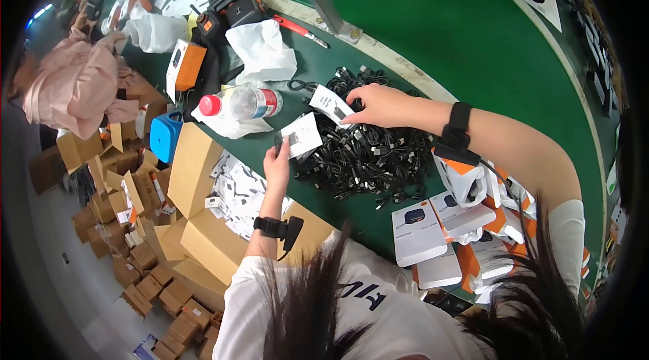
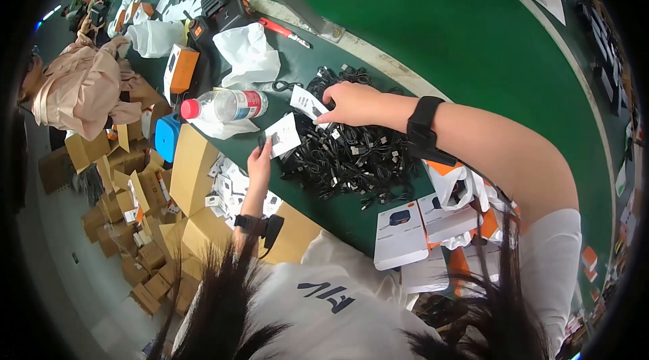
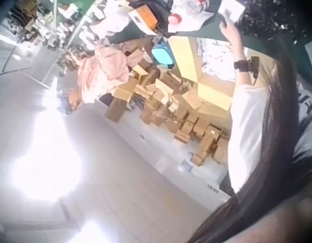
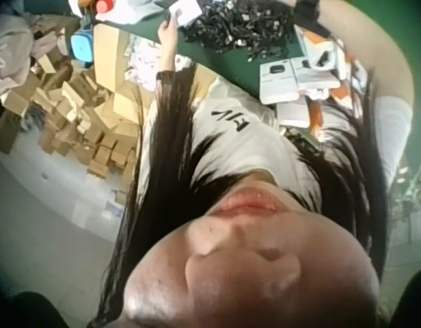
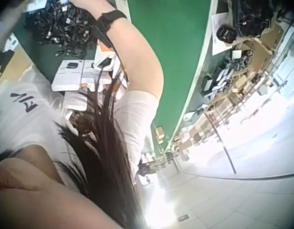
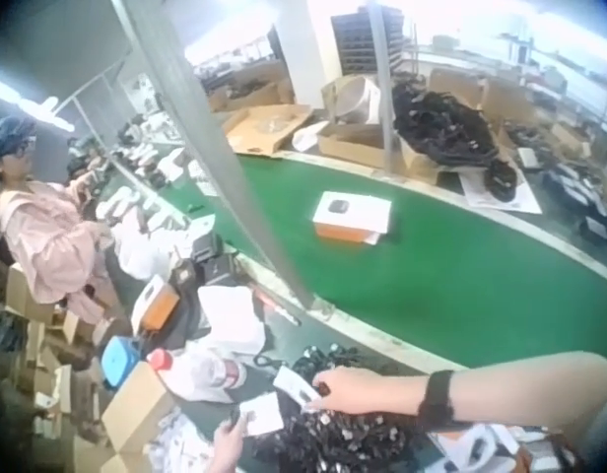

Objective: The person is packaging small electronic devices into orange and white boxes on an assembly line.

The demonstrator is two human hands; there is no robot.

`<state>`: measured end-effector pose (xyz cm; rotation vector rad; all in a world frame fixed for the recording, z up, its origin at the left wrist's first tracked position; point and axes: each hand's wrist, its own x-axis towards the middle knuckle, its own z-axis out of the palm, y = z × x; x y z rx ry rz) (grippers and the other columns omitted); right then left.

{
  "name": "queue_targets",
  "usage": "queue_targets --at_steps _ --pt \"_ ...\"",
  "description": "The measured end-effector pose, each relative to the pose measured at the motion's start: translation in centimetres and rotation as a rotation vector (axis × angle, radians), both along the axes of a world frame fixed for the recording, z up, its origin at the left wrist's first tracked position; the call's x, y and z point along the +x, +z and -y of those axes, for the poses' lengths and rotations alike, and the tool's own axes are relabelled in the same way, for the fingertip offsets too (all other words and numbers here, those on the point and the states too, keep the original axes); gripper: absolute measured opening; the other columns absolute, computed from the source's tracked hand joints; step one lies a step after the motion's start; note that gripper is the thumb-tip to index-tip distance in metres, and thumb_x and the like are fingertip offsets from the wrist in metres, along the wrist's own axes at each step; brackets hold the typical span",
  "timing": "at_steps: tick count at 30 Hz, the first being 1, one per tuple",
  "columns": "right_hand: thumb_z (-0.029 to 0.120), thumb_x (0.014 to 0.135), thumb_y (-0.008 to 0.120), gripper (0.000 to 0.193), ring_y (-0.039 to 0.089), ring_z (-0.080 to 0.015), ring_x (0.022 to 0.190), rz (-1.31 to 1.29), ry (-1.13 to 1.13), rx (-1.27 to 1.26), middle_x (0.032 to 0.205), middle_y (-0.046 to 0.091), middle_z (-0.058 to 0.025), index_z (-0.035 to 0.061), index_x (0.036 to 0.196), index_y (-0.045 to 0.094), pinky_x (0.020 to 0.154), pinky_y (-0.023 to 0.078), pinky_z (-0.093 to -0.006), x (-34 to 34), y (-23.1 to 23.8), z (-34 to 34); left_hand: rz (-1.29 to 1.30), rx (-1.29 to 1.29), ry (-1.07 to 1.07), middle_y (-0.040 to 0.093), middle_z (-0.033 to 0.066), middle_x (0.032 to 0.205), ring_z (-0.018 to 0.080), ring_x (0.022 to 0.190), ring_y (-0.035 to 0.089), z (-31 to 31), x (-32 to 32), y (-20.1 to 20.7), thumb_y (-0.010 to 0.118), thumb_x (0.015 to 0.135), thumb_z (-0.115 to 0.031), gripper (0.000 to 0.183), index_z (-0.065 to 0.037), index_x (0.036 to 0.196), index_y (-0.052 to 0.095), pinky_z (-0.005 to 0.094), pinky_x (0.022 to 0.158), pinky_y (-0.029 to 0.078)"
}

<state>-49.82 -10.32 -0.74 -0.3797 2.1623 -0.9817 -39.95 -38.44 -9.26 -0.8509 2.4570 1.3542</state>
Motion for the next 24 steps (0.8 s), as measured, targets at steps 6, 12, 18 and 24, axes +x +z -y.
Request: queue_targets --at_steps 6,12,18,24 --pt "0.025 0.074 0.064 0.032 0.06 -0.0319 0.075 -0.121 -0.074 -0.068 0.079 0.062 -0.017 0.0021 0.095 0.062 0.069 0.047 -0.0369 0.0 -3.3 -0.2 0.202 -0.311 -0.119 0.059 0.0288 0.09 0.0393 0.091 0.058 -3.5 -0.5 2.8 0.053 0.083 -0.046 0.056 0.009 0.09 0.057 0.0388 0.079 0.043" --pt "0.018 0.076 0.065 0.021 0.047 -0.0082 0.056 -0.177 -0.059 -0.17 0.059 0.048 -0.002 -0.0006 0.082 0.058 0.051 0.039 -0.0258 -2.1 0.5 -2.3 -0.133 0.303 0.094 0.064 0.008 0.082 0.0098 0.074 0.057 -2.5 -0.9 1.1 0.066 0.079 -0.017 0.025 0.004 0.091 0.061 0.0233 0.067 0.045" --pt "0.02 0.072 0.067 0.025 0.048 -0.0153 0.059 -0.112 -0.127 -0.239 0.062 0.051 -0.0078 -0.0022 0.078 0.056 0.055 0.039 -0.0312 -1.8 2.1 -2.5 -0.428 -0.041 -0.073 0.053 0.0009 0.063 0.0072 0.06 0.039 -1.0 -1.7 1.1 0.068 0.076 -0.013 0.022 0.003 0.071 0.053 0.0251 0.053 0.035" --pt "0.025 0.077 0.067 0.024 0.043 -0.0063 0.05 0.128 -0.036 -0.271 0.063 0.049 0.0013 0.0031 0.087 0.062 0.042 0.033 -0.0223 0.2 4.3 -1.2 -0.521 0.305 0.044 0.059 0.0006 0.079 0.0052 0.071 0.052 -1.0 0.3 4.8 0.066 0.078 -0.007 0.018 -0.003 0.089 0.052 0.0206 0.063 0.042"
